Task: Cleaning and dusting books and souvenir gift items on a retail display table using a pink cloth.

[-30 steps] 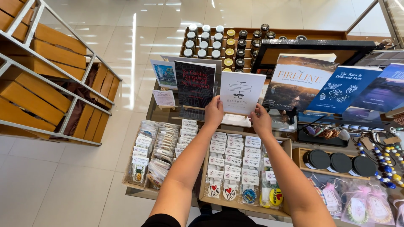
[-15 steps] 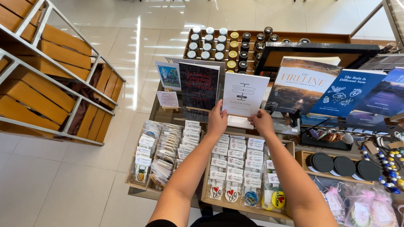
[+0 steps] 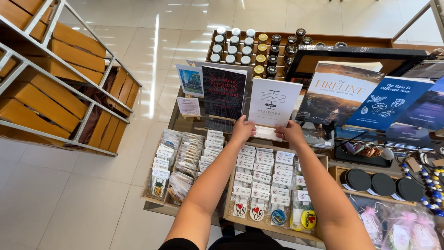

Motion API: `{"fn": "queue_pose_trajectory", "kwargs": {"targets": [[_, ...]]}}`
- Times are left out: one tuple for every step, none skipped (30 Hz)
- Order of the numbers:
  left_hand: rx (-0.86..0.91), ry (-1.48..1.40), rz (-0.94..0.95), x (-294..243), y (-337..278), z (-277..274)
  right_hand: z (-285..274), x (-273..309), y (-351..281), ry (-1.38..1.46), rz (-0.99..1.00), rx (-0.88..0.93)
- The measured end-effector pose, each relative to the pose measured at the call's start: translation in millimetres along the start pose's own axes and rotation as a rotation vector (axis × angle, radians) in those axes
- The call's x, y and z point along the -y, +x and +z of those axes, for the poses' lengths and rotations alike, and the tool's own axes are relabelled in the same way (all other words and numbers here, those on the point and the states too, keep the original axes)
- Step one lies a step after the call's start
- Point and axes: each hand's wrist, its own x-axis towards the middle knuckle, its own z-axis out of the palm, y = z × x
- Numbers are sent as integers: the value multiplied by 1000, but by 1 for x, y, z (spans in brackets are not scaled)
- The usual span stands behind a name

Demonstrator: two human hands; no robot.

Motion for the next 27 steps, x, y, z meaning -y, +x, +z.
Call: {"fn": "queue_pose_trajectory", "kwargs": {"targets": [[-1,0,0,0,0,0,0,-1,0,0,1,1],[1,-11,-23,0,2,2,0,-1,1,13,-3,5],[4,-23,-46,-1,3,3,0,-1,2,26,-7,10],[4,-24,-47,0,3,4,0,0,2,25,-6,9],[6,-21,-51,0,3,5,0,0,1,21,-4,8],[8,-18,-55,0,3,5,0,0,1,17,-2,6],[9,-19,-56,2,3,5,0,-1,1,17,-1,6],[10,-18,-53,3,5,6,0,-2,2,18,1,4],[11,-17,-51,3,6,6,0,-2,2,20,3,3],[11,-17,-49,1,5,6,0,-3,3,20,1,3],[12,-11,-57,-1,4,6,0,-3,4,22,0,5],[13,-5,-66,-3,2,6,0,-4,5,24,-1,6],[13,-4,-65,-4,2,7,0,-2,4,25,-2,6],[12,2,-65,-5,1,7,1,-1,3,21,0,4],[10,9,-65,-5,0,7,1,1,1,17,3,1],[8,8,-65,-6,-2,6,1,-2,4,16,3,3],[11,4,-62,-7,-4,6,1,-4,7,14,6,-1],[15,2,-60,-9,-5,6,1,-6,10,14,9,-5],[15,2,-59,-8,-5,6,1,-7,10,13,9,-5],[17,1,-55,-8,-5,6,1,-8,11,11,5,-5],[19,0,-51,-8,-5,5,1,-8,11,8,1,-4],[18,0,-50,-8,-6,4,2,-6,9,8,0,-3],[22,4,-42,-8,-7,4,3,-4,7,2,5,-7],[27,7,-35,-8,-7,3,4,-2,5,-5,9,-12],[26,6,-34,-8,-8,1,4,-1,4,-6,9,-11],[43,-2,-25,-7,-9,-1,5,-1,3,-25,15,-24],[59,-11,-16,-7,-10,-3,5,-1,2,-45,20,-38]]}}
